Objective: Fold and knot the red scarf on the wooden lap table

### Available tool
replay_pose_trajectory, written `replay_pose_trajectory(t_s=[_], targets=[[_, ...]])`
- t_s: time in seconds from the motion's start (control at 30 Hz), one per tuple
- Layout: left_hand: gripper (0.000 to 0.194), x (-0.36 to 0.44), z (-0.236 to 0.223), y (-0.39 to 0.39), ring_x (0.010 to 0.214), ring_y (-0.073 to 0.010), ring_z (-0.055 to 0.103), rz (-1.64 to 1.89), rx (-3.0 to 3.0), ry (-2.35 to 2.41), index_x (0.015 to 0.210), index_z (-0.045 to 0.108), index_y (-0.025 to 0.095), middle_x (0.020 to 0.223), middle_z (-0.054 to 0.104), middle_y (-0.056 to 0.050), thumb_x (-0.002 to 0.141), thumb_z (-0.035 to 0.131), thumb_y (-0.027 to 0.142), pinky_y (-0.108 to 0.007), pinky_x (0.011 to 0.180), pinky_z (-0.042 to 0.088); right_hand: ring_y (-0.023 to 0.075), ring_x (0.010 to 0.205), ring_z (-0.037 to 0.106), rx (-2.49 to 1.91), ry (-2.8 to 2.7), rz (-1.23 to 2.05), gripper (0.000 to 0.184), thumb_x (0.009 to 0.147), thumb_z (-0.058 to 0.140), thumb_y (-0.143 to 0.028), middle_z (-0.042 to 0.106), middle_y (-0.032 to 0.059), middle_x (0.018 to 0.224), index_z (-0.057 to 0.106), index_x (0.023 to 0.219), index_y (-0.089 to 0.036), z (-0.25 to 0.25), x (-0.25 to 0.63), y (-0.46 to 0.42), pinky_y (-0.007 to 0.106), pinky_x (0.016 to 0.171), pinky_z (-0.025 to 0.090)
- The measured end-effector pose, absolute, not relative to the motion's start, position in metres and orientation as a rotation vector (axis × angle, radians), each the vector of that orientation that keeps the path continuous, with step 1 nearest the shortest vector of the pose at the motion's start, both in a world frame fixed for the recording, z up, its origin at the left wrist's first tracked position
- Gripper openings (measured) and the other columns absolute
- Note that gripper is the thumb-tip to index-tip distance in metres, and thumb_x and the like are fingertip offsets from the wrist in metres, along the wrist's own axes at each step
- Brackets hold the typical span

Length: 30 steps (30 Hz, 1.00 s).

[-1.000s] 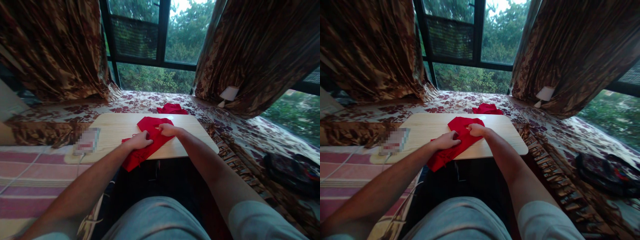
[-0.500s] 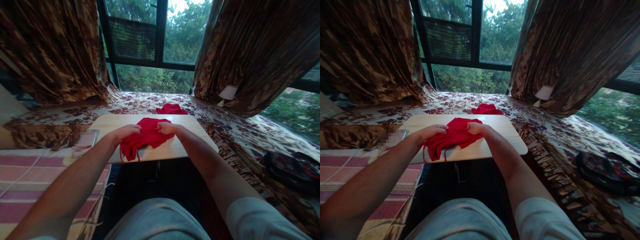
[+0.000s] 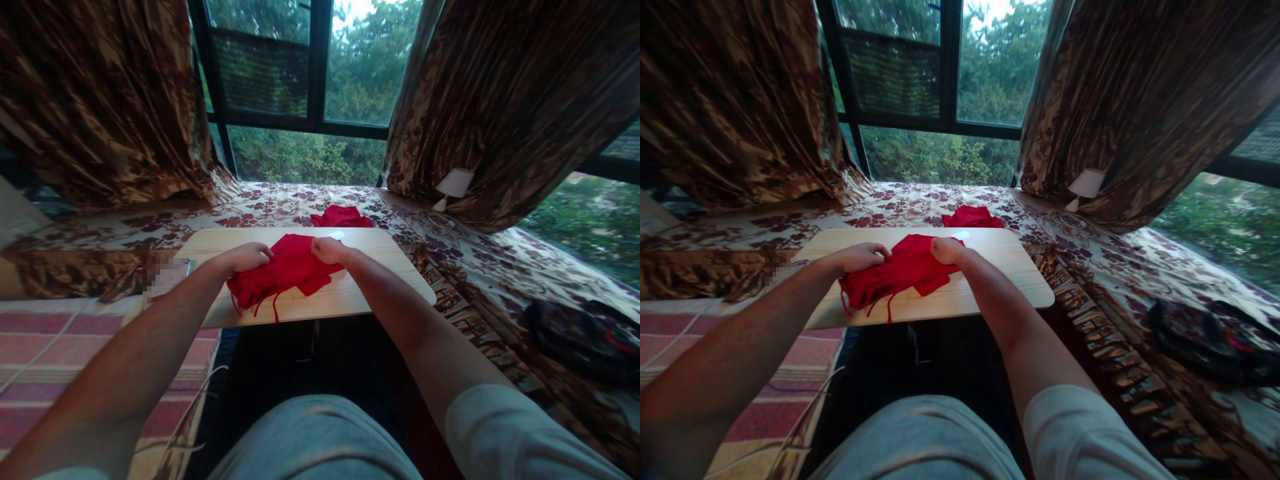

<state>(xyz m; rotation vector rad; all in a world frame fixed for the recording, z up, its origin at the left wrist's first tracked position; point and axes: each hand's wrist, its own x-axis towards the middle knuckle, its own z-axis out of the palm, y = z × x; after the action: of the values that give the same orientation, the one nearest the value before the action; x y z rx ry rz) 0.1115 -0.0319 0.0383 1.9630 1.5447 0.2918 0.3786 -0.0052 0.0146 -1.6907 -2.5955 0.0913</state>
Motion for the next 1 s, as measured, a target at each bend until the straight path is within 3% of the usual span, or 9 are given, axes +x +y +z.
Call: replay_pose_trajectory(t_s=[0.13,0.23,0.37,0.5,0.83,1.0], targets=[[0.037,0.110,0.023,-0.029,0.087,-0.0247,0.070,-0.061,2.188,1.605,0.092,0.077,0.019,0.095,0.078,-0.009,0.067,0.064,0.042,-0.027,0.075,0.050,0.0204,0.099,0.066,-1.575,-2.625,0.141,0.024,0.090,0.063,-0.027,0.074,0.0090,0.113,0.070,0.112,-0.017,0.002,0.380,-0.003,0.024,0.079,0.043],[0.038,0.112,0.018,-0.030,0.088,-0.0253,0.069,0.014,2.239,1.576,0.091,0.076,0.019,0.095,0.077,-0.010,0.072,0.062,0.048,-0.028,0.077,0.049,0.0196,0.104,0.066,-1.490,-2.556,0.178,0.025,0.087,0.064,-0.022,0.074,0.0062,0.116,0.071,0.111,-0.020,0.002,0.380,-0.006,0.024,0.086,0.044],[0.037,0.116,0.016,-0.029,0.084,-0.0261,0.068,-0.005,2.235,1.529,0.092,0.076,0.019,0.093,0.077,-0.009,0.064,0.068,0.042,-0.029,0.075,0.049,0.0196,0.106,0.066,-1.318,-2.582,0.236,0.029,0.085,0.068,-0.026,0.074,0.0055,0.117,0.072,0.113,-0.020,0.007,0.372,-0.021,0.025,0.092,0.045],[0.043,0.114,0.016,-0.029,0.077,-0.0267,0.068,-0.213,2.234,1.569,0.094,0.077,0.018,0.090,0.076,-0.012,0.057,0.071,0.038,-0.030,0.070,0.050,0.0240,0.111,0.065,-1.072,-2.786,0.230,0.049,0.079,0.077,-0.038,0.072,0.0103,0.122,0.070,0.123,-0.017,0.000,0.361,-0.036,0.029,0.095,0.045],[0.025,0.076,0.031,-0.031,0.063,-0.0242,0.062,-0.549,2.116,1.385,0.067,0.077,0.021,0.068,0.072,-0.007,0.044,0.066,0.022,-0.030,0.061,0.048,0.0267,0.116,0.064,-1.123,-2.821,0.188,0.047,0.089,0.068,-0.037,0.068,0.0152,0.128,0.066,0.130,-0.014,-0.006,0.356,-0.040,0.032,0.096,0.046],[0.017,0.064,0.032,-0.027,0.065,-0.0321,0.064,-0.685,2.101,1.530,0.045,0.064,0.020,0.051,0.061,-0.008,0.033,0.072,0.010,-0.036,0.064,0.051,0.0280,0.115,0.065,-1.139,-2.820,0.198,0.048,0.089,0.068,-0.039,0.068,0.0158,0.128,0.066,0.131,-0.015,-0.006,0.356,-0.040,0.032,0.094,0.048]])
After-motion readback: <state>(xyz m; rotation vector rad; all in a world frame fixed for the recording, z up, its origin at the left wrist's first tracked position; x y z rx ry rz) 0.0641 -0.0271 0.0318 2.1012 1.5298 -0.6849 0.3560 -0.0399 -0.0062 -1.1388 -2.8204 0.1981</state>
